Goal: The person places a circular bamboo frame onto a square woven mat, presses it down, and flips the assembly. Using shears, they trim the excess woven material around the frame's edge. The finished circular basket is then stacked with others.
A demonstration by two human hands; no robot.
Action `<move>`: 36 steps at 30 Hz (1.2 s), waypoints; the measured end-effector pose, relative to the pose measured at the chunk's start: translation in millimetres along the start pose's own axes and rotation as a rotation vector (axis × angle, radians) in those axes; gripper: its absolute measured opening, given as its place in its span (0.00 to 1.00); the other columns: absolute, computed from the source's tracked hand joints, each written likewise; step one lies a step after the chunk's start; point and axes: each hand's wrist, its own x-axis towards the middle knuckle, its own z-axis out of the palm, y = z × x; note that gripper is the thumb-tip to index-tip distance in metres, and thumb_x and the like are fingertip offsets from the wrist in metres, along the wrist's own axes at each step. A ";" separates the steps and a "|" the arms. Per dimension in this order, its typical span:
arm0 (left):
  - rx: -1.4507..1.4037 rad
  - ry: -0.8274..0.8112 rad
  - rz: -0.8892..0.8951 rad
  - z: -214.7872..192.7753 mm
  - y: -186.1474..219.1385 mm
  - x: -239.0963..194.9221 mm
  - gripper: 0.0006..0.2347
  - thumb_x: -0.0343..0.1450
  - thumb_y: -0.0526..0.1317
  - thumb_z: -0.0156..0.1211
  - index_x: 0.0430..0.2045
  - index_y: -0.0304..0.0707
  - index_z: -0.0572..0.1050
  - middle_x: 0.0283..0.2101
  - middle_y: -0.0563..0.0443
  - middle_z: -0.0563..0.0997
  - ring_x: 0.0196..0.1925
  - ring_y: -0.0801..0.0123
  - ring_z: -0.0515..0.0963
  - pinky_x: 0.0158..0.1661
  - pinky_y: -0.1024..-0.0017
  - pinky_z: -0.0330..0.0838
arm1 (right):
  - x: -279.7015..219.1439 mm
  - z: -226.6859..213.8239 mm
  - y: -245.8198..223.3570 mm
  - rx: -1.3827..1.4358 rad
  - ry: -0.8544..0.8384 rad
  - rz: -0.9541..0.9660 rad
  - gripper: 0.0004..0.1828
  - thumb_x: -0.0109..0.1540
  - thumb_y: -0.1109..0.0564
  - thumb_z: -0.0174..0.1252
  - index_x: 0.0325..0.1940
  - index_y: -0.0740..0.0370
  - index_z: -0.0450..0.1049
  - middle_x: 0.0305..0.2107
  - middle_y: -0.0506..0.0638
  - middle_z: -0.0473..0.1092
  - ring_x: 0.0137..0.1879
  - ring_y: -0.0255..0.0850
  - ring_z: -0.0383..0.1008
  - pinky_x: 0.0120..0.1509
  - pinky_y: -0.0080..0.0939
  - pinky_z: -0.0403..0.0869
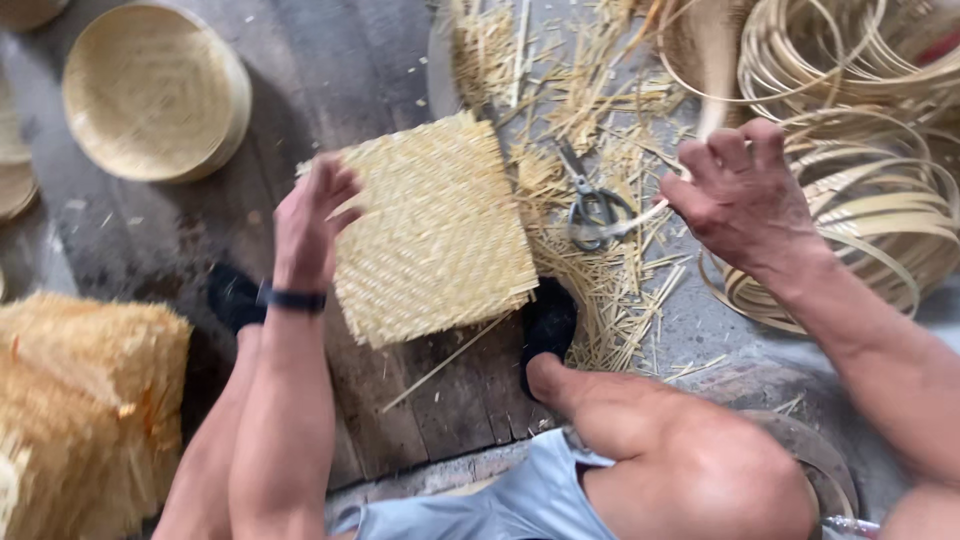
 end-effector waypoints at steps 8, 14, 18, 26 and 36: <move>-0.442 -0.263 -0.217 -20.7 7.7 -29.8 0.19 0.77 0.52 0.58 0.53 0.37 0.76 0.25 0.61 0.72 0.22 0.82 0.66 0.21 0.81 0.58 | 75.3 -21.6 -36.9 0.304 -0.105 -0.219 0.15 0.67 0.60 0.51 0.56 0.57 0.77 0.46 0.55 0.76 0.47 0.42 0.78 0.48 0.39 0.79; -0.499 -0.130 -0.289 -50.5 -26.7 -44.3 0.15 0.78 0.49 0.55 0.36 0.34 0.76 0.20 0.61 0.69 0.19 0.81 0.62 0.18 0.79 0.54 | 98.1 9.4 -50.1 1.830 -0.076 0.414 0.29 0.70 0.65 0.42 0.76 0.53 0.59 0.45 0.54 0.76 0.45 0.36 0.80 0.48 0.34 0.82; -0.610 -0.113 -0.309 -54.0 -36.2 -40.2 0.15 0.78 0.49 0.54 0.25 0.39 0.73 0.17 0.60 0.67 0.17 0.79 0.62 0.16 0.79 0.52 | 113.4 35.0 -75.0 2.052 -0.072 0.475 0.18 0.76 0.60 0.51 0.70 0.61 0.73 0.31 0.54 0.74 0.30 0.34 0.70 0.28 0.33 0.71; -0.569 -0.028 -0.255 -69.6 -31.5 -34.4 0.16 0.80 0.50 0.55 0.25 0.41 0.74 0.19 0.60 0.68 0.18 0.79 0.62 0.18 0.79 0.52 | 125.5 58.7 -104.1 2.391 -0.101 0.686 0.15 0.72 0.51 0.55 0.58 0.61 0.76 0.21 0.42 0.63 0.22 0.28 0.58 0.22 0.30 0.60; -0.760 0.063 -0.332 -64.8 -85.4 -21.4 0.19 0.77 0.52 0.57 0.17 0.42 0.71 0.12 0.61 0.64 0.12 0.78 0.59 0.15 0.77 0.52 | 129.5 113.1 -146.4 2.617 0.080 1.250 0.23 0.72 0.40 0.53 0.31 0.57 0.66 0.15 0.38 0.51 0.18 0.29 0.50 0.19 0.31 0.52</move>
